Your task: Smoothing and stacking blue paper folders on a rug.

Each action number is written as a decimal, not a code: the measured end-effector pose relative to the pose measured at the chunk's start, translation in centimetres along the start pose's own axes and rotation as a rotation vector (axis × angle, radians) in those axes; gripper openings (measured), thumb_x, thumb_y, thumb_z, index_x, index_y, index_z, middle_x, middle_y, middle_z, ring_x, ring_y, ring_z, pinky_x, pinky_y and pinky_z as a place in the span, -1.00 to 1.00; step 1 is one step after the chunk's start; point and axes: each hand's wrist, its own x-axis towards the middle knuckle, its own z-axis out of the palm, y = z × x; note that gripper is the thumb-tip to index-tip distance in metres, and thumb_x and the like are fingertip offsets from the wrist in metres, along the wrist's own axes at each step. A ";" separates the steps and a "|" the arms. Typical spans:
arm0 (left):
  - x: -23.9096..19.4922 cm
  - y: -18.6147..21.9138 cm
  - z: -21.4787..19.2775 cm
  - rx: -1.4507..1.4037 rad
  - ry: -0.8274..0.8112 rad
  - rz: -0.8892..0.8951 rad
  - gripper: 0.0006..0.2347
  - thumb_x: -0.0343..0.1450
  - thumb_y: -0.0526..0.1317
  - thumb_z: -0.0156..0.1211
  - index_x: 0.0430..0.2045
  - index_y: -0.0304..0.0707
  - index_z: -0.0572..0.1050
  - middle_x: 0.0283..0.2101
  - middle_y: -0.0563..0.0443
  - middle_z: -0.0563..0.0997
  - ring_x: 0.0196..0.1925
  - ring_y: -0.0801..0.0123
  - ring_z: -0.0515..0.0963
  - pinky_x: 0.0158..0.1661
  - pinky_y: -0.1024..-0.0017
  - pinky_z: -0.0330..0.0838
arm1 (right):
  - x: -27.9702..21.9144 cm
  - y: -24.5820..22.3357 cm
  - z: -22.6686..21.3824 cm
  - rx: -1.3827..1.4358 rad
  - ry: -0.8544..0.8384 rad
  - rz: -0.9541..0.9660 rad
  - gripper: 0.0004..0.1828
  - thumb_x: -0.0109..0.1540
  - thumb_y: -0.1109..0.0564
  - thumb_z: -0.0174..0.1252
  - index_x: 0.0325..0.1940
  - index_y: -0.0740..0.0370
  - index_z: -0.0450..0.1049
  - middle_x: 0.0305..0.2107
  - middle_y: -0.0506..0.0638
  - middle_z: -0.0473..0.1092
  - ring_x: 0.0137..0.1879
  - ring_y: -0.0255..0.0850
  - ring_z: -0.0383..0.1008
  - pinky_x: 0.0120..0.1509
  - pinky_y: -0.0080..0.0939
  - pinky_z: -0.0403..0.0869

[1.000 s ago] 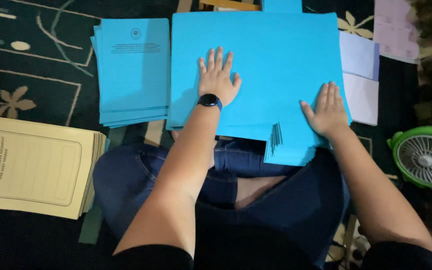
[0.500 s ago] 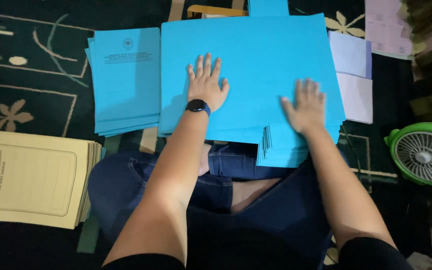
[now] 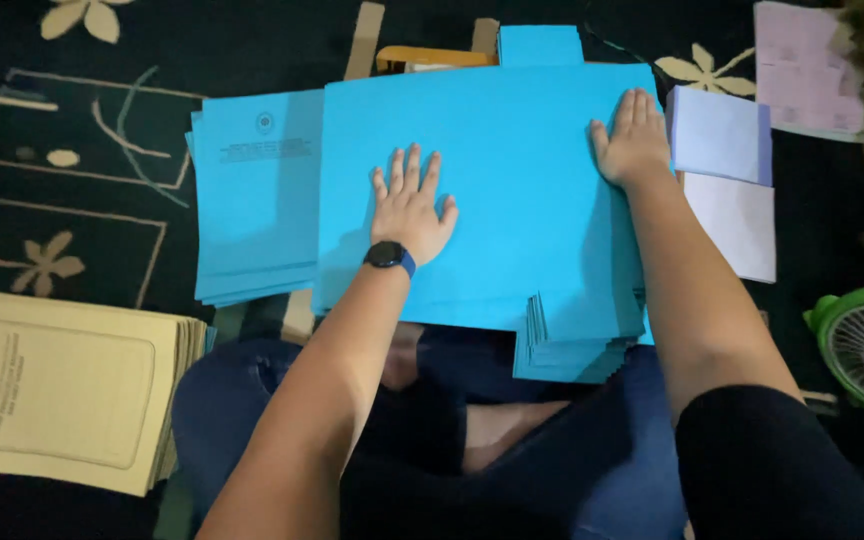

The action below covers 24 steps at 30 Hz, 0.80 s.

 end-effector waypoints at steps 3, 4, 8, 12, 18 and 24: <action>0.0 0.0 -0.2 -0.017 0.012 0.004 -0.39 0.51 0.08 -0.25 0.53 -0.04 0.01 0.60 -0.19 -0.08 0.62 -0.07 -0.16 0.46 -0.21 -0.33 | 0.6 -1.7 -1.0 0.045 0.029 0.083 -0.02 0.43 -0.45 -0.59 0.67 0.36 -0.27 0.60 0.23 -0.31 0.70 0.06 -0.43 0.74 0.10 -0.24; 0.3 0.1 -0.1 -0.011 0.008 0.009 -0.39 0.51 0.08 -0.25 0.53 -0.04 0.01 0.60 -0.19 -0.08 0.62 -0.07 -0.16 0.46 -0.21 -0.33 | 0.2 -1.7 -1.2 0.052 0.027 0.087 -0.02 0.43 -0.45 -0.59 0.67 0.36 -0.27 0.60 0.23 -0.31 0.70 0.06 -0.43 0.74 0.10 -0.24; 0.4 -0.2 0.0 -0.015 0.074 0.024 -0.40 0.51 0.08 -0.22 0.50 -0.06 0.05 0.57 -0.18 -0.04 0.60 -0.08 -0.13 0.45 -0.23 -0.28 | -3.1 -2.7 -2.4 0.130 0.041 0.051 -0.04 0.41 -0.42 -0.57 0.66 0.36 -0.30 0.60 0.21 -0.35 0.69 0.06 -0.43 0.72 0.07 -0.28; 0.3 -0.5 1.0 -0.034 0.140 0.034 -0.41 0.48 0.05 -0.16 0.47 -0.11 0.14 0.56 -0.24 0.05 0.59 -0.10 -0.01 0.43 -0.25 -0.18 | -8.3 -3.4 -1.9 0.016 0.021 0.073 -0.03 0.43 -0.44 -0.53 0.67 0.36 -0.24 0.60 0.24 -0.29 0.70 0.07 -0.38 0.72 0.07 -0.19; 0.6 -1.3 2.2 -0.066 0.321 0.007 -0.50 0.42 -0.03 -0.03 0.27 -0.21 0.40 0.41 -0.26 0.33 0.49 -0.07 0.26 0.35 -0.21 0.09 | -17.2 -5.2 -0.1 0.109 0.000 0.098 0.08 0.38 -0.53 -0.44 0.66 0.39 -0.26 0.59 0.32 -0.32 0.70 0.17 -0.41 0.71 0.20 -0.24; -2.9 -6.2 2.8 -0.067 0.284 -0.017 -0.52 0.44 0.05 0.02 0.23 -0.11 0.43 0.34 -0.18 0.41 0.41 -0.07 0.38 0.23 -0.16 0.27 | -21.1 -5.6 0.4 0.059 -0.004 0.113 0.13 0.36 -0.61 -0.47 0.68 0.33 -0.25 0.58 0.33 -0.31 0.69 0.19 -0.40 0.69 0.31 -0.19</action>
